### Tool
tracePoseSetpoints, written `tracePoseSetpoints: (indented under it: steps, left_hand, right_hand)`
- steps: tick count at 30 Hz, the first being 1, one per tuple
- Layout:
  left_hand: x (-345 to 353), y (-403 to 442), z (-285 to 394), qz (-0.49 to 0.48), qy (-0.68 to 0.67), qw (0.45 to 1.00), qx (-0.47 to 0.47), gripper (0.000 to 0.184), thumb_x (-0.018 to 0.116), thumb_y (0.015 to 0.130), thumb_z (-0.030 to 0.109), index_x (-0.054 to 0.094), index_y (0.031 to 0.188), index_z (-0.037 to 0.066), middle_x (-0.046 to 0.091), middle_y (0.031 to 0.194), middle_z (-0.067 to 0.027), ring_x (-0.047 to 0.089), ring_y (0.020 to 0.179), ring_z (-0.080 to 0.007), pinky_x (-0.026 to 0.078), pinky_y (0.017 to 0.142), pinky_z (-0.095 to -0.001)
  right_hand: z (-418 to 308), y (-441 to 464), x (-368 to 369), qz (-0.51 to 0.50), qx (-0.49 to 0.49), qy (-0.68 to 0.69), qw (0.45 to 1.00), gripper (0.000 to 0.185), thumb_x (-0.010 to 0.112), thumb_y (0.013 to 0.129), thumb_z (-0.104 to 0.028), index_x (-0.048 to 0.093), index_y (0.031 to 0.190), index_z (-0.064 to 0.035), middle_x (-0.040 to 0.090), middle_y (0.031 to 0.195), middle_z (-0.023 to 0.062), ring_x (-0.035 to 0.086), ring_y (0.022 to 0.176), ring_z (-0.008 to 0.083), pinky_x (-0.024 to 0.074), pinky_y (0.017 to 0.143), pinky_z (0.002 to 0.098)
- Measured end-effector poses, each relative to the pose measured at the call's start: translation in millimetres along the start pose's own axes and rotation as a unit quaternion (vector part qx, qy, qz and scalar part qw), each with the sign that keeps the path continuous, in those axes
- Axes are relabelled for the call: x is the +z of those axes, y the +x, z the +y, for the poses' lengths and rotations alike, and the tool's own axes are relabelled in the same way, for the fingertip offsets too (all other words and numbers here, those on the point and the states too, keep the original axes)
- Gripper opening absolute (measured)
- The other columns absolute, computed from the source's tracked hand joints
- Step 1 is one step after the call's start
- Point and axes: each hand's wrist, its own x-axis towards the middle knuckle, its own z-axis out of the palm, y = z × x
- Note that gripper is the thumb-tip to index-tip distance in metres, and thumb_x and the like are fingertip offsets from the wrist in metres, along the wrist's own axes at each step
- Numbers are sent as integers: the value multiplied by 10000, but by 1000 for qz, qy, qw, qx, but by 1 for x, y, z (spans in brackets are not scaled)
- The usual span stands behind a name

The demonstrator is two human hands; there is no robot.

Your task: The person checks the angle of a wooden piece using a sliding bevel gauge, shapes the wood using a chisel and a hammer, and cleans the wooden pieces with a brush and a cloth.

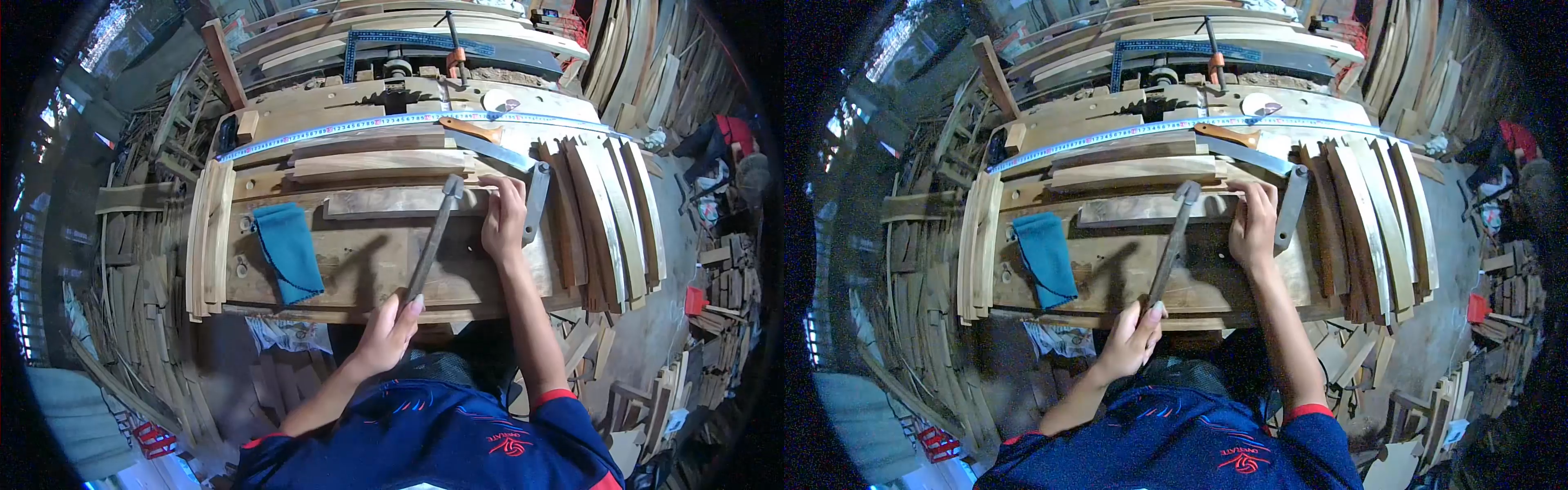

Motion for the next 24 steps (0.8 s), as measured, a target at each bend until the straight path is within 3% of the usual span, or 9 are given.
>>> tracePoseSetpoints:
  steps: [3, 6, 13, 17, 20, 24]
  left_hand:
    - [0, 17, -12, -15, 23, 1000, -14, 377, 500, 1104, 401, 538, 980, 47, 485, 612, 17, 430, 501, -62, 342, 446, -276]
    - [2, 9, 3, -52, -43, 996, -57, 396, 494, 1103, 421, 542, 972, 50, 476, 616, 24, 421, 506, -55, 341, 450, -269]
    - [4, 7, -6, -49, 17, 998, -30, 399, 457, 1109, 448, 533, 1065, 59, 465, 636, 29, 429, 432, -56, 367, 400, -234]
    - [7, 9, -12, -25, 49, 998, 43, 399, 481, 1101, 451, 541, 1069, 58, 475, 642, 31, 433, 449, -50, 360, 408, -233]
    - [3, 16, -14, -30, 45, 998, -11, 402, 483, 1100, 453, 543, 1067, 57, 473, 643, 31, 426, 448, -49, 356, 406, -235]
    - [1, -2, 1, -5, -27, 1000, 4, 399, 453, 1113, 436, 528, 1076, 46, 457, 642, 26, 412, 441, -53, 347, 399, -237]
  right_hand:
    - [1, 2, 1, 8, -9, -4, 1000, 346, 462, 823, 103, 668, 1079, -6, 705, 1049, 150, 594, 1039, 360, 477, 936, 421]
    - [3, 1, -1, 31, -25, -7, 999, 335, 462, 829, 78, 665, 1079, -12, 702, 1051, 149, 596, 1034, 359, 478, 931, 425]
    - [-2, 2, -5, 86, -70, -17, 994, 221, 494, 914, -43, 631, 1085, -13, 674, 1049, 148, 579, 1008, 369, 477, 881, 436]
    - [-3, 1, -3, 76, -46, -2, 996, 244, 459, 932, -41, 648, 1083, -5, 668, 1024, 132, 583, 909, 301, 486, 793, 394]
    - [3, 0, -2, 69, -58, -15, 996, 233, 498, 911, -12, 647, 1090, -4, 674, 1040, 140, 600, 937, 315, 494, 823, 398]
    - [-2, 0, -2, 45, -45, -45, 997, 213, 602, 898, -20, 651, 1105, -11, 684, 1070, 145, 598, 1031, 340, 487, 901, 419]
